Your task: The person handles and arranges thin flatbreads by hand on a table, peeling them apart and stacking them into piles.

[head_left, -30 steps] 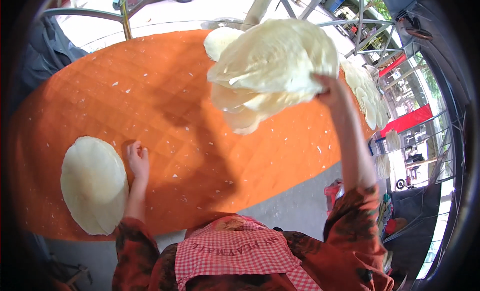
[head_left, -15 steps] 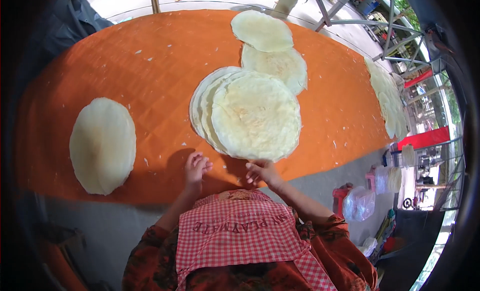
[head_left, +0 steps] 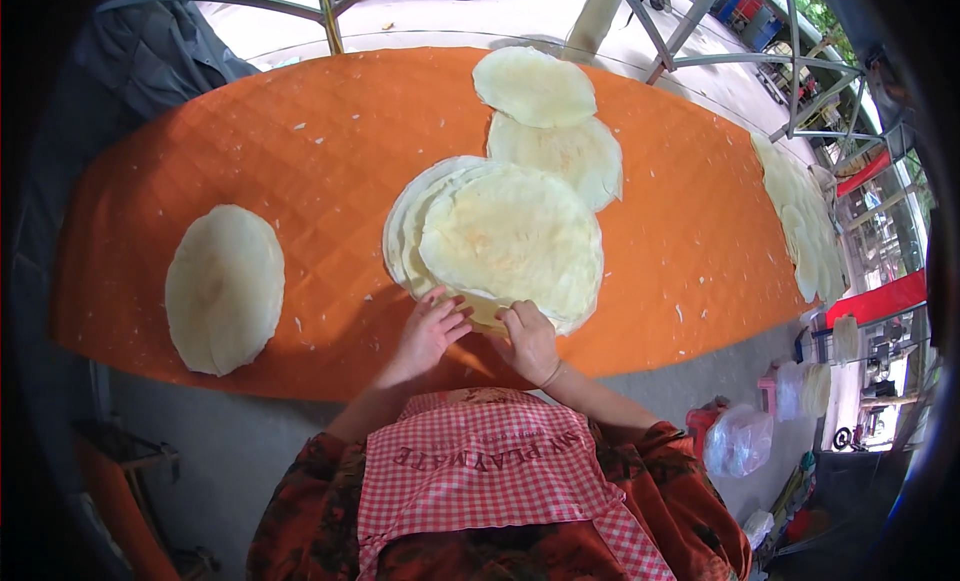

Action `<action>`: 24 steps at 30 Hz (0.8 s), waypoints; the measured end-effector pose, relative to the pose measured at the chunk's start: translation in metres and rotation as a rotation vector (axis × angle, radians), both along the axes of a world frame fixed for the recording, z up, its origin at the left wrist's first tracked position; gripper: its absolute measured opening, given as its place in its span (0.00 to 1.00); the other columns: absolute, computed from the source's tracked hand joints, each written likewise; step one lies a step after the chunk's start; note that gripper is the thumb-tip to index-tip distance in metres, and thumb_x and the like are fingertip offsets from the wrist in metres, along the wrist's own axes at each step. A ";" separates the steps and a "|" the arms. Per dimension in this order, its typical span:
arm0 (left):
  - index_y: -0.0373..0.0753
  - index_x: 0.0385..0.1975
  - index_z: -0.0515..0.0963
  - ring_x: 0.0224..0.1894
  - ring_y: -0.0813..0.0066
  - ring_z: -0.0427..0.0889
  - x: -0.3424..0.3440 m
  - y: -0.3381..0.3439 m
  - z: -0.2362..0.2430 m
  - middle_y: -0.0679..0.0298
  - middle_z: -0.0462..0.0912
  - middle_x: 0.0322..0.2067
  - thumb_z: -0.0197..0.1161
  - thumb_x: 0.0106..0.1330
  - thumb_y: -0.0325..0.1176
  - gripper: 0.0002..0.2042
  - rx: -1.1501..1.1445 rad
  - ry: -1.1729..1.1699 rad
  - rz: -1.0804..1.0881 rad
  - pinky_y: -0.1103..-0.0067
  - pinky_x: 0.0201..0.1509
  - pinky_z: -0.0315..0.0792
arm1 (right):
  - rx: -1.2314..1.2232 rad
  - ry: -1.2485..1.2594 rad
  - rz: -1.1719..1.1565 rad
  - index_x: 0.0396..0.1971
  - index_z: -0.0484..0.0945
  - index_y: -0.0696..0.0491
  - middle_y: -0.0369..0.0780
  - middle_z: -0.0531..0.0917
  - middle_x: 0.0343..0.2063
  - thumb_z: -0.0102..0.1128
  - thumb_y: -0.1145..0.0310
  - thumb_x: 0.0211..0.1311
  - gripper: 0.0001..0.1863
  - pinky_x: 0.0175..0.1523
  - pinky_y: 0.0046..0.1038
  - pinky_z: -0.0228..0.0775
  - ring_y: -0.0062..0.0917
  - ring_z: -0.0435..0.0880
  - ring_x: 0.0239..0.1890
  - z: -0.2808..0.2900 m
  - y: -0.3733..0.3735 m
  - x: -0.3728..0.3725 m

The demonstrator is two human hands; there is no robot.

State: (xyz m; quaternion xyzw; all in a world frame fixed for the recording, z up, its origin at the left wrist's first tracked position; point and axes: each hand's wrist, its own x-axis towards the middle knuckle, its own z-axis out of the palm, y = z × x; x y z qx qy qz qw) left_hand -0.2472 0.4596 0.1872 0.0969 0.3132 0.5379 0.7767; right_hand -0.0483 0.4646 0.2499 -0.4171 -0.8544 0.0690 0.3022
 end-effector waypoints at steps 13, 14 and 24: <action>0.42 0.59 0.60 0.57 0.61 0.70 0.029 0.001 -0.017 0.56 0.66 0.56 0.53 0.68 0.29 0.20 0.020 0.203 -0.073 0.63 0.60 0.68 | -0.364 -0.189 -0.280 0.24 0.80 0.55 0.50 0.81 0.23 0.54 0.68 0.54 0.08 0.33 0.42 0.72 0.45 0.80 0.24 -0.018 0.145 0.082; 0.41 0.58 0.60 0.57 0.63 0.70 0.024 -0.004 -0.021 0.57 0.67 0.55 0.54 0.67 0.28 0.20 0.004 0.403 -0.088 0.65 0.59 0.69 | -0.322 -0.107 -0.289 0.25 0.80 0.56 0.50 0.80 0.23 0.55 0.68 0.54 0.08 0.34 0.42 0.72 0.45 0.80 0.26 0.050 0.161 0.072; 0.37 0.53 0.66 0.43 0.77 0.74 0.033 -0.002 -0.036 0.65 0.72 0.42 0.56 0.63 0.25 0.18 0.045 0.488 0.244 0.79 0.45 0.73 | 0.062 -0.346 -0.032 0.33 0.76 0.53 0.41 0.80 0.31 0.51 0.78 0.44 0.13 0.33 0.34 0.73 0.34 0.79 0.33 0.039 0.081 0.043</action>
